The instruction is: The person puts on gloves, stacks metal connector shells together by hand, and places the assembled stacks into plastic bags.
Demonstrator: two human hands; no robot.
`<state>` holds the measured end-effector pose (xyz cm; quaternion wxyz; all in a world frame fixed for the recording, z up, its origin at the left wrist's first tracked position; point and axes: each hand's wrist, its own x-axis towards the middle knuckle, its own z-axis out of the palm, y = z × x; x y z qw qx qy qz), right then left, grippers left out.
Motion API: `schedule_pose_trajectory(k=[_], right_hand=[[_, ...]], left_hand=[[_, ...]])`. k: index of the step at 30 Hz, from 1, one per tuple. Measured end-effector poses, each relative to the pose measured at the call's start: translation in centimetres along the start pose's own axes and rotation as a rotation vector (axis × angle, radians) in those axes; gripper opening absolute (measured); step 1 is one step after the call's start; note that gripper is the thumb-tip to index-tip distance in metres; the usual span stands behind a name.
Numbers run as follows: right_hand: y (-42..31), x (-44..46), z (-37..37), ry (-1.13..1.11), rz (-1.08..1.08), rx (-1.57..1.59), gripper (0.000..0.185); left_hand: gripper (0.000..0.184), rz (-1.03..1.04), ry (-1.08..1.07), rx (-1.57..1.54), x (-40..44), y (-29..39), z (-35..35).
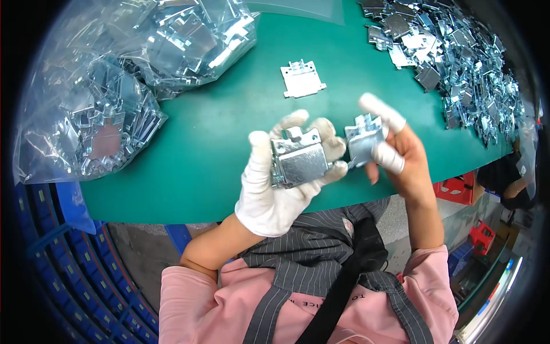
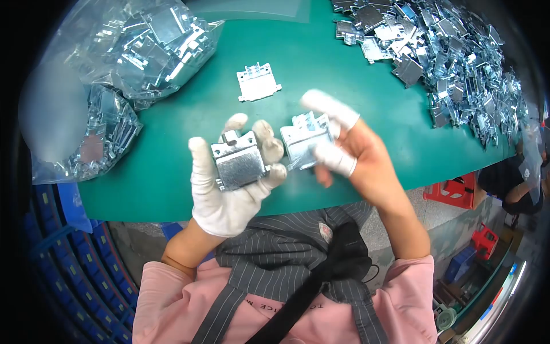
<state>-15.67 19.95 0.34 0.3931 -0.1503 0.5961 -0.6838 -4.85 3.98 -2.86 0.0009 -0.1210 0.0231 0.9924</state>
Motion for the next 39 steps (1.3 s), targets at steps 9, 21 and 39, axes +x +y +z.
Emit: schedule_pose_trajectory(k=[9,21,39], right_hand=[[-0.1,-0.5,1.6,-0.134,-0.191,0.025,0.075],[0.2,9.4,0.8,0.159,-0.785,-1.505,0.039],[0.5,-0.4,0.1,0.111,-0.020,0.013,0.060]], left_hand=[[0.050,-0.003,-0.049,-0.104,0.0,0.2,-0.8],[0.052,-0.009,-0.130,0.036,-0.1,0.2,-1.1],[0.044,-0.018,-0.147,0.042,-0.3,0.1,-0.6]])
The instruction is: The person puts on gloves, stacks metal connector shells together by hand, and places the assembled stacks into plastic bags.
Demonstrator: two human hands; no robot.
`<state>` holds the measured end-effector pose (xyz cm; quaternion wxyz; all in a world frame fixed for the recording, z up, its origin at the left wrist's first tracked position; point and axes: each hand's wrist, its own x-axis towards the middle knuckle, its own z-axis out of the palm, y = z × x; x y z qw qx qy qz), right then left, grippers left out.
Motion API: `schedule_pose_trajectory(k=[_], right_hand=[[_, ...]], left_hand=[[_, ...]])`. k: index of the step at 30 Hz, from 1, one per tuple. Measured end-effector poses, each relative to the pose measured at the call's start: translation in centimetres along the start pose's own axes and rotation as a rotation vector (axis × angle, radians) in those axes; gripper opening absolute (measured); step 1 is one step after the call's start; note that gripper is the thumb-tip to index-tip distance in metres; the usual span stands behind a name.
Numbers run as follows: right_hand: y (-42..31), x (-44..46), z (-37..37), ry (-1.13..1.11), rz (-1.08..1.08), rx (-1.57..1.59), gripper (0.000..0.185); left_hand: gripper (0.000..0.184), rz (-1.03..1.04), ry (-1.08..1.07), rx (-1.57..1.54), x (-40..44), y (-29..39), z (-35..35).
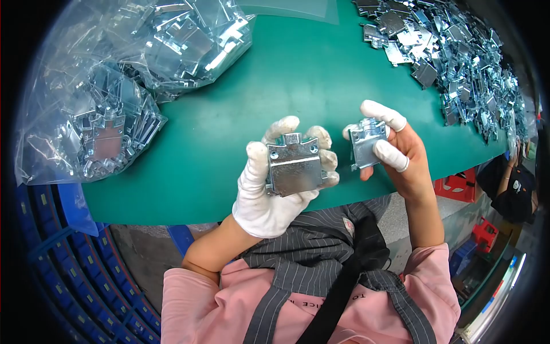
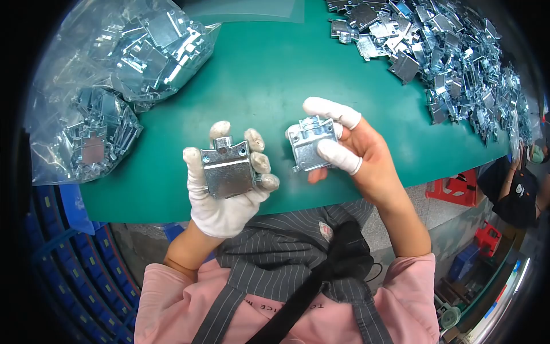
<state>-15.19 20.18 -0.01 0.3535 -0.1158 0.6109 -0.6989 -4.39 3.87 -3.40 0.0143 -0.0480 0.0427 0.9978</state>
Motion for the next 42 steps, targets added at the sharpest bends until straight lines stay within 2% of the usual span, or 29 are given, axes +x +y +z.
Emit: schedule_pose_trajectory(k=[3,4,7,8,11,12,15,16,17,18,20,21,23,25,26,29,30,33,34,37,38,41,42], right_hand=[[-0.5,-0.3,0.5,-0.056,0.018,0.028,0.063],[-0.7,-0.4,0.3,-0.098,0.077,0.069,0.070],[-0.3,-0.7,1.3,-0.156,0.037,0.176,0.077],[-0.3,-0.7,0.6,-0.318,0.074,0.212,0.079],[-0.6,-0.8,1.1,-0.267,0.098,0.230,0.080],[-1.6,-0.9,1.9,-0.146,0.138,0.155,0.087],[-1.9,-0.4,1.8,-0.161,-0.178,-0.149,0.091],[-2.6,-0.1,2.2,-0.195,-0.311,-0.343,0.091],[-3.2,0.2,2.6,-0.236,-0.458,-0.566,0.092],[-3.5,0.4,3.0,-0.276,-0.559,-0.759,0.093],[-3.4,0.4,4.3,-0.210,-0.740,-1.225,0.076],[-2.7,0.6,4.2,-0.254,-0.749,-1.310,0.079],[-2.7,1.0,3.7,-0.230,-0.682,-1.120,0.075],[-3.0,0.5,1.6,-0.169,-0.587,-1.261,0.066],[-3.6,0.2,1.4,-0.194,-0.501,-1.365,0.052],[-2.0,-0.3,-1.8,-0.464,-0.485,-1.656,0.050],[-2.0,-0.5,-1.6,-0.366,-0.503,-1.545,0.042],[-2.7,-0.7,-2.5,-0.202,-0.302,-1.565,0.032],[-2.9,-0.6,-2.6,-0.179,-0.400,-1.598,0.027],[-1.1,-1.4,-2.0,0.080,-0.213,-0.861,0.032],[0.3,-1.4,-1.5,0.139,-0.132,-0.314,0.050],[-0.4,-2.0,0.0,-0.060,0.159,0.088,0.067],[0.1,-2.0,1.5,-0.099,0.117,0.202,0.077]], left_hand=[[0.044,0.016,0.012,-0.025,0.0,0.0,0.1],[0.044,0.020,0.017,-0.026,-0.1,0.0,0.0],[0.048,0.032,0.038,-0.063,-0.3,0.0,0.0],[0.049,0.033,0.044,-0.082,-0.3,0.1,0.0],[0.055,0.035,-0.005,-0.196,0.0,0.0,-0.4],[0.057,-0.002,-0.017,-0.172,0.1,0.3,-0.5],[0.057,-0.013,0.004,-0.070,0.3,0.1,-0.2],[0.056,0.000,0.065,-0.053,0.1,-0.1,0.0],[0.052,0.044,0.105,0.134,0.1,-0.2,0.4],[0.050,0.004,0.123,0.113,-0.1,-0.1,0.2],[0.048,0.004,0.168,0.147,-0.3,-0.1,0.6],[0.047,0.011,0.170,0.150,-0.1,0.0,1.1],[0.049,0.002,0.108,-0.008,-0.4,0.0,0.1],[0.051,-0.002,0.013,-0.074,-0.1,0.0,-0.4],[0.052,-0.005,-0.037,-0.106,0.0,0.0,-0.5],[0.056,-0.024,-0.040,-0.125,0.3,0.0,-0.4],[0.057,-0.027,-0.052,-0.103,0.4,0.1,-0.4],[0.059,-0.032,-0.069,-0.068,0.5,0.1,-0.4],[0.059,-0.028,-0.069,-0.076,0.5,0.1,-0.3],[0.058,-0.015,-0.073,-0.120,0.3,0.2,-0.4],[0.058,-0.016,-0.075,-0.136,0.3,0.1,-0.5],[0.054,0.073,0.006,-0.234,0.1,-0.3,0.1],[0.050,0.098,0.004,-0.189,0.1,-0.2,0.1]])
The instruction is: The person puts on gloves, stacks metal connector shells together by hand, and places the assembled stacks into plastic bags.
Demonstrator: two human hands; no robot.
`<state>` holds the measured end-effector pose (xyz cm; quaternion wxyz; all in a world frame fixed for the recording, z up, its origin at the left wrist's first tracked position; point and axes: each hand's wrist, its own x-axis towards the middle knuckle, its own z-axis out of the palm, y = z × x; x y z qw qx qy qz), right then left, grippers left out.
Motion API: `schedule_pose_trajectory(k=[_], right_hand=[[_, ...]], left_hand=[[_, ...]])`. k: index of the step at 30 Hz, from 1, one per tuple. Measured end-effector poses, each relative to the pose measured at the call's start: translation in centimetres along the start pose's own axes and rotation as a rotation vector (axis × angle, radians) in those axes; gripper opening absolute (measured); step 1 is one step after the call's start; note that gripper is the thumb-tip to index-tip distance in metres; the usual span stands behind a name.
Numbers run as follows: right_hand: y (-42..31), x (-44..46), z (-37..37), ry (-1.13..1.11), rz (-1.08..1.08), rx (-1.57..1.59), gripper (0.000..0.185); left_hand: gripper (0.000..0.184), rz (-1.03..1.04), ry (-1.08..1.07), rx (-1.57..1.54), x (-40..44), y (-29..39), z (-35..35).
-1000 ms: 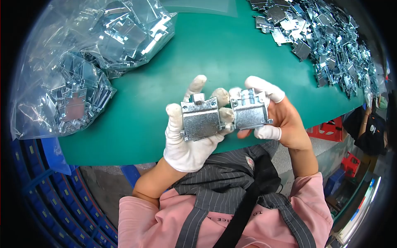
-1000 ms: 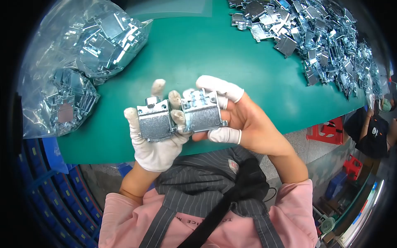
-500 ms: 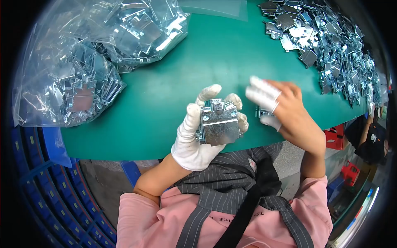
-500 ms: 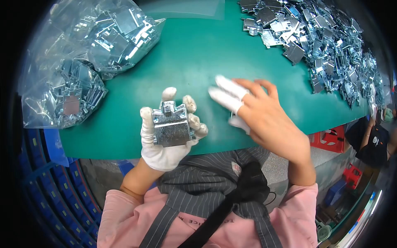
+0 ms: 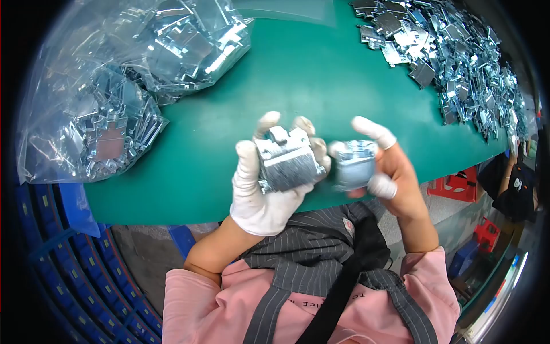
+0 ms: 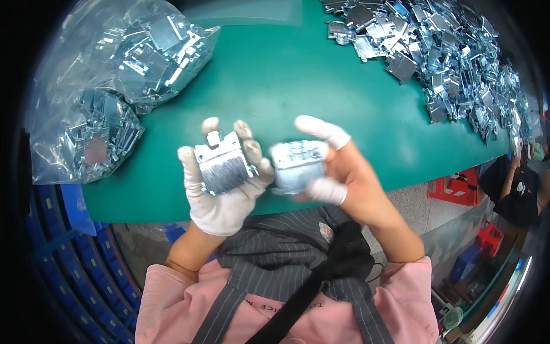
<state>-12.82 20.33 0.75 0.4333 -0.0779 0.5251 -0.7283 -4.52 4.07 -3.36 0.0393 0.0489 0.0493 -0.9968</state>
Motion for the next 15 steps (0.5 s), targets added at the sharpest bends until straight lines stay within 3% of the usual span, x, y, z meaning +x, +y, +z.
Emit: schedule_pose_trajectory(k=[2,6,10,11,12,14,15], right_hand=[[1.4,0.1,0.1,-0.211,-0.051,0.148,0.085],[1.3,0.4,0.3,-0.188,0.003,0.162,0.082],[-0.2,1.0,0.2,-0.101,-0.158,0.069,0.071],[-0.5,1.5,0.6,-0.083,-0.298,0.026,0.071],[-1.5,1.4,1.7,0.039,-0.309,-0.191,0.082],[-2.6,1.9,1.7,0.029,-0.590,-0.764,0.098],[-3.0,2.1,2.2,0.024,-0.748,-1.033,0.097]], left_hand=[[0.049,0.009,0.032,0.051,0.0,0.4,0.0],[0.048,-0.028,0.025,0.037,-0.1,0.6,0.0],[0.046,-0.055,-0.017,0.088,0.2,0.2,-0.3],[0.046,-0.061,-0.016,0.106,0.2,0.1,-0.4],[0.045,-0.066,-0.013,0.124,0.1,0.1,-0.4],[0.045,-0.032,0.098,0.202,-0.2,-0.3,0.8],[0.046,-0.045,0.102,0.268,-0.2,-0.1,0.8]])
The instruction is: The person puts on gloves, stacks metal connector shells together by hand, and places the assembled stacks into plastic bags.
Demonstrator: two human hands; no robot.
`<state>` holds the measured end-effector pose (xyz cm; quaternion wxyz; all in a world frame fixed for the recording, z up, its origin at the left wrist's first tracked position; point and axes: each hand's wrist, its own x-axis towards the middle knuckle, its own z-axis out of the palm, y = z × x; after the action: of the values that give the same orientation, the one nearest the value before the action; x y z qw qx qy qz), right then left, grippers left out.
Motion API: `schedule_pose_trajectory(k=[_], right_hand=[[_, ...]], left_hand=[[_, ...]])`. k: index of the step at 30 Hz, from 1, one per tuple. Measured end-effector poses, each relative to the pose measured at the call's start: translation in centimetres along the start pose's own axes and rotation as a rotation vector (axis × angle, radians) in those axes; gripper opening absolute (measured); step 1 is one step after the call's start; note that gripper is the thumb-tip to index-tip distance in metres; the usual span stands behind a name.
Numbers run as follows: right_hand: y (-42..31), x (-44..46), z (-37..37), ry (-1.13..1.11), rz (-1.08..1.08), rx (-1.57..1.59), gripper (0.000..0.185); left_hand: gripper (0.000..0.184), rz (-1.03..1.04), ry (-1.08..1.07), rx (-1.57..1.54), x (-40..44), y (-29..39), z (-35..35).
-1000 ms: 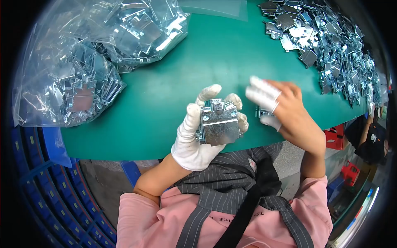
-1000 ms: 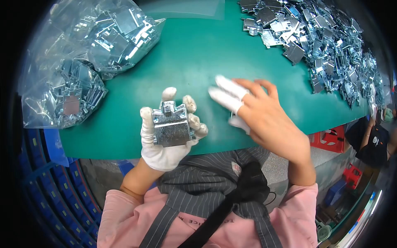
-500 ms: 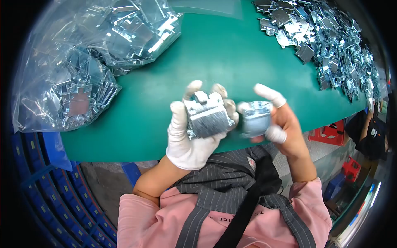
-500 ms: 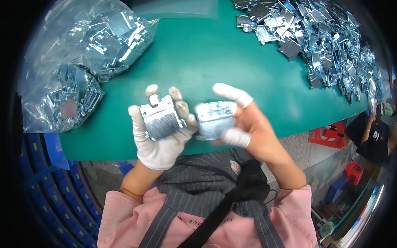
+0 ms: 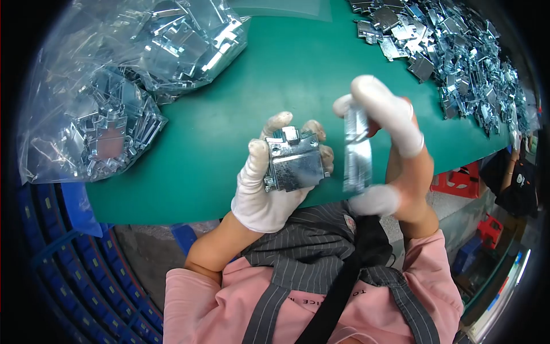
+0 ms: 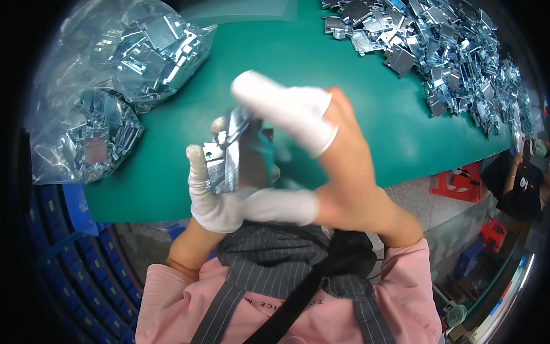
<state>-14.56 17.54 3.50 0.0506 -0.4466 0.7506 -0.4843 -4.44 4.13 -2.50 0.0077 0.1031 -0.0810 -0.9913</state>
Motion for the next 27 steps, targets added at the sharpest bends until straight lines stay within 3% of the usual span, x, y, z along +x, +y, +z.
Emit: schedule_pose_trajectory(k=[3,4,5,9,15,27], right_hand=[[-0.3,0.0,1.2,-0.154,-0.230,-0.430,0.094],[0.5,-0.4,2.0,-0.191,-0.219,-0.370,0.094],[0.6,-0.8,2.2,-0.252,-0.094,-0.240,0.094],[0.7,-1.6,2.3,-0.252,0.073,-0.003,0.094],[1.2,-1.7,1.6,-0.341,0.104,0.043,0.093],[1.5,-1.6,1.9,-0.288,0.106,0.102,0.095]], left_hand=[[0.049,-0.051,0.134,0.015,-0.5,0.1,0.2],[0.050,-0.080,0.178,-0.045,-0.5,0.2,0.3],[0.050,-0.076,0.140,-0.053,-0.5,0.2,0.1],[0.056,-0.040,-0.083,-0.047,0.0,0.4,-1.1],[0.063,-0.002,-0.032,0.050,-0.1,0.3,-0.7],[0.054,-0.039,-0.054,-0.064,0.3,0.3,-1.2]])
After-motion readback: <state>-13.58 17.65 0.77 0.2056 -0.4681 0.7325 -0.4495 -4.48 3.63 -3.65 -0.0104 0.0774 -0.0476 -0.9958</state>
